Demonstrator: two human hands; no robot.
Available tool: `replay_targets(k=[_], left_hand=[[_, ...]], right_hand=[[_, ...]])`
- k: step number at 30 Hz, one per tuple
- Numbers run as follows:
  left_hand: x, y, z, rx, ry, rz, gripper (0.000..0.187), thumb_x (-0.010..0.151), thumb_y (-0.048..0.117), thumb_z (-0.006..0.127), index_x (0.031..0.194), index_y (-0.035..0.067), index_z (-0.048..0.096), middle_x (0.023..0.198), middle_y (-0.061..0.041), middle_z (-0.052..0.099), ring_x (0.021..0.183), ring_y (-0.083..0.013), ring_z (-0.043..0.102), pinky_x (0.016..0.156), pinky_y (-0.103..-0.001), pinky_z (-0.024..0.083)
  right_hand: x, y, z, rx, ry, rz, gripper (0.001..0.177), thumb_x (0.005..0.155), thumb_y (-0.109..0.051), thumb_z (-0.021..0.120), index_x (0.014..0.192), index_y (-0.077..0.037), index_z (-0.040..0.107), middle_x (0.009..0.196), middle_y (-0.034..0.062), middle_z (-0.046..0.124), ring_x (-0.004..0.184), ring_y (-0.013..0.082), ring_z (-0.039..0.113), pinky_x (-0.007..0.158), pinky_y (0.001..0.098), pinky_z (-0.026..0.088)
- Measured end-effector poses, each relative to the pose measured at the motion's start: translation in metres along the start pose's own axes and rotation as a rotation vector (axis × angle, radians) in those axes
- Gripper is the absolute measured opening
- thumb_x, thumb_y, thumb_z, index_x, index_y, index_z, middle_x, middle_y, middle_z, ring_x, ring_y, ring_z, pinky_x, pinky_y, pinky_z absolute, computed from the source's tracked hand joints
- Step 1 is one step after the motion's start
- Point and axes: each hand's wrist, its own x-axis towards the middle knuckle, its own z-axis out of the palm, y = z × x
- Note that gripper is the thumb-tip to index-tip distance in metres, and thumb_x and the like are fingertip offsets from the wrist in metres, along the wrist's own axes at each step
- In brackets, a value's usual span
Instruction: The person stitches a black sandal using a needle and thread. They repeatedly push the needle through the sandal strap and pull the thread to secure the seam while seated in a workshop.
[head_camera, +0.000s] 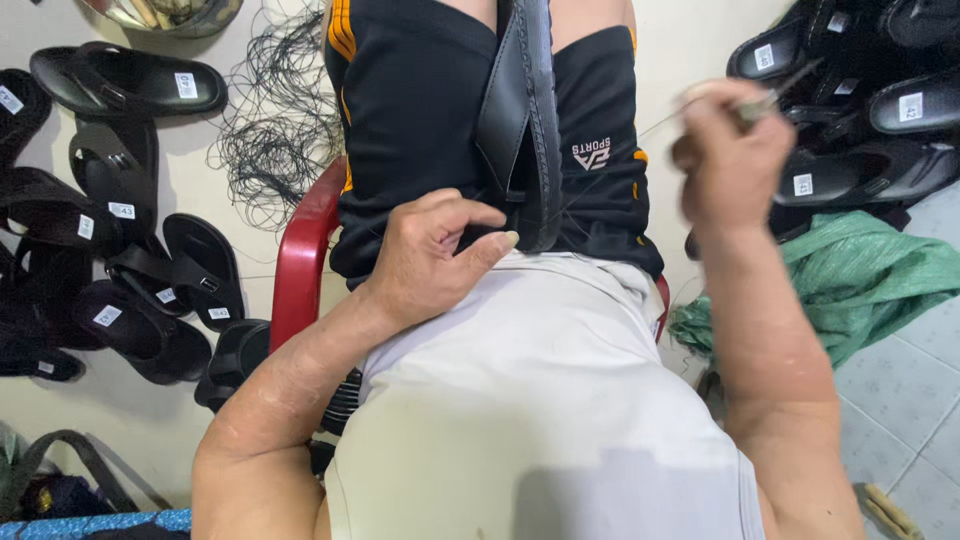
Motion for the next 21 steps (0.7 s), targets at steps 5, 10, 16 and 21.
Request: replay_targets(k=[5,10,16,21], left_hand=[[0.000,-0.002,-0.004,0.036,0.068,0.117,0.013,0.096,0.005,0.070,0.083,0.002,0.069,0.069,-0.006,0.061,0.056,-0.0163,0.043,0.054,-0.033,0.036],[-0.012,-0.030,-0.058,0.418,0.178,0.103,0.029,0.102,0.007,0.070,0.074,0.004,0.062,0.067,-0.008,0.054,0.061,-0.0247,0.046,0.060,-0.042,0.036],[-0.020,-0.062,-0.096,0.872,0.273,-0.095,0.015,0.106,0.011,0.068,0.107,0.000,0.079,0.085,-0.018,0.053,0.082,-0.0353,0.051,0.067,-0.049,0.041],[0.007,-0.003,-0.024,0.708,-0.195,0.388,0.052,0.074,0.031,0.089,0.105,-0.001,0.064,0.119,-0.021,0.056,0.112,-0.0464,0.054,0.095,-0.061,0.042]], right_hand=[[0.097,0.069,-0.127,-0.075,0.394,0.109,0.011,0.086,-0.003,0.073,0.086,-0.013,0.070,0.076,0.0011,0.063,0.051,0.0067,0.046,0.038,0.0231,0.037],[0.148,0.156,-0.279,-0.240,0.888,0.081,0.017,0.074,-0.004,0.082,0.074,-0.015,0.070,0.061,0.0025,0.066,0.039,0.0112,0.050,0.028,0.0287,0.037],[0.061,0.108,-0.196,-0.675,0.316,-0.400,0.011,0.092,0.002,0.076,0.099,-0.006,0.079,0.093,0.0033,0.073,0.085,0.0150,0.066,0.078,0.0312,0.054],[-0.071,-0.003,-0.029,-0.275,-0.432,0.530,0.022,0.092,-0.018,0.067,0.110,-0.010,0.078,0.065,0.0051,0.068,0.047,0.0048,0.051,0.043,0.0180,0.040]])
